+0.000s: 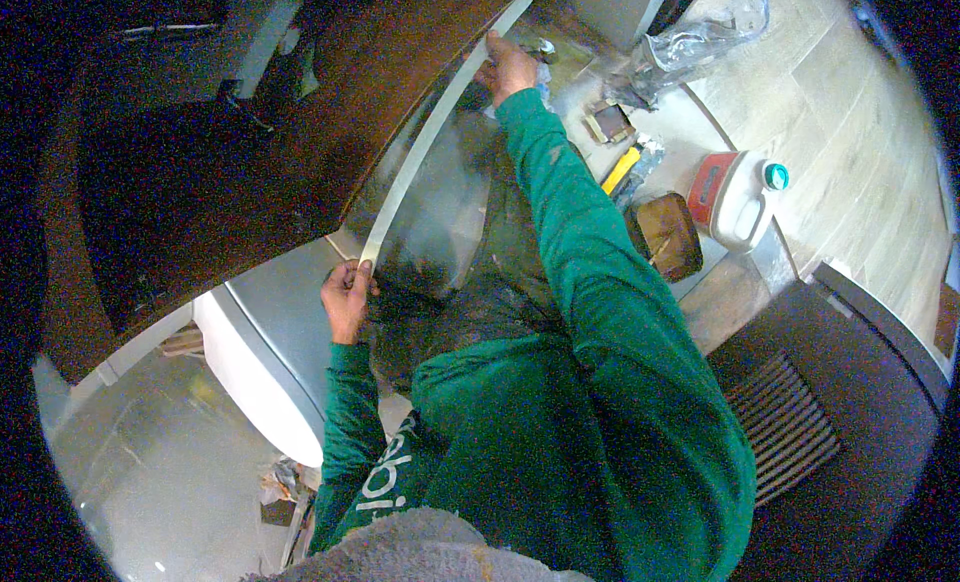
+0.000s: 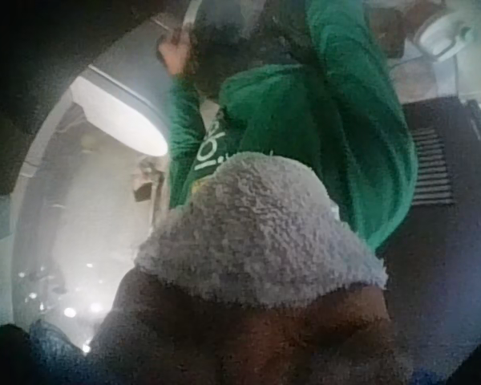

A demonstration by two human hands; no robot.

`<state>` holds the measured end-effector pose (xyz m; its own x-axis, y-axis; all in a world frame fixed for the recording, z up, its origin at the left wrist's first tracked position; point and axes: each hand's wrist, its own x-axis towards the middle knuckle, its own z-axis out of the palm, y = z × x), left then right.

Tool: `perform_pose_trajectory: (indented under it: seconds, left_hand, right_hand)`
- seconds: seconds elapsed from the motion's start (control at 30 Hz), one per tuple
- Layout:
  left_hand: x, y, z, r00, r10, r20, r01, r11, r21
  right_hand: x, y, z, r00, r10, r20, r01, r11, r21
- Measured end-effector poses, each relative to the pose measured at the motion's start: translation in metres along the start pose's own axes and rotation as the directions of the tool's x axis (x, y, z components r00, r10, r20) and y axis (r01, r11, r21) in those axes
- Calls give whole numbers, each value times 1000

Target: The person sits on the floor and applies painter's tape along the edge of a cabinet door. They then use a paintbrush to apply stain or paint to the cabinet edge.

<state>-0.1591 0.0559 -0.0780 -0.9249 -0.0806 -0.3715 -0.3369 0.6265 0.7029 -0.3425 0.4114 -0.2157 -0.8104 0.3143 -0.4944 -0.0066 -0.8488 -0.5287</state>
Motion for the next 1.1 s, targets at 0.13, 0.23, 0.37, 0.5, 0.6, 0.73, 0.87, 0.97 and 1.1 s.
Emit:
perform_pose_trajectory:
  seconds: [0.13, 0.23, 0.37, 0.5, 0.6, 0.73, 0.87, 0.97, 1.1]
  left_hand:
    - [2, 2, 0, 1000, 31, -5, -31, 999, 10]
    - [4, 3, -2, 1000, 10, -8, -9, 999, 39]
    - [9, 1, -8, 1000, 29, 1, -29, 999, 36]
    - [13, -4, -11, 1000, 12, -6, -12, 1000, 24]
    - [14, -6, -11, 1000, 1, 2, -1, 1000, -15]
    - [15, -6, -11, 1000, -4, -2, 4, 1000, -7]
    - [15, -7, -12, 1000, 3, 3, -3, 1000, -5]
    - [16, -7, -12, 1000, 16, -8, -16, 1000, -26]
    - [16, -5, -13, 1000, 3, -11, -3, 1000, -10]
  right_hand:
    - [6, 7, 2, 995, -84, -46, 82, 996, -43]
    - [9, 10, 2, 994, -83, -69, 81, 996, -36]
    - [9, 11, 4, 999, -39, -37, 38, 999, -15]
    - [8, 11, 5, 999, -23, -27, 22, 1000, -21]
    - [8, 11, 6, 999, -17, -33, 16, 1000, -5]
    - [6, 9, 9, 999, 24, -38, -21, 995, 95]
    - [1, 9, 13, 999, 31, -20, -28, 991, 134]
    - [2, 11, 15, 999, 22, -31, -17, 988, 156]
    - [9, 16, 11, 1000, 11, -29, -6, 988, 156]
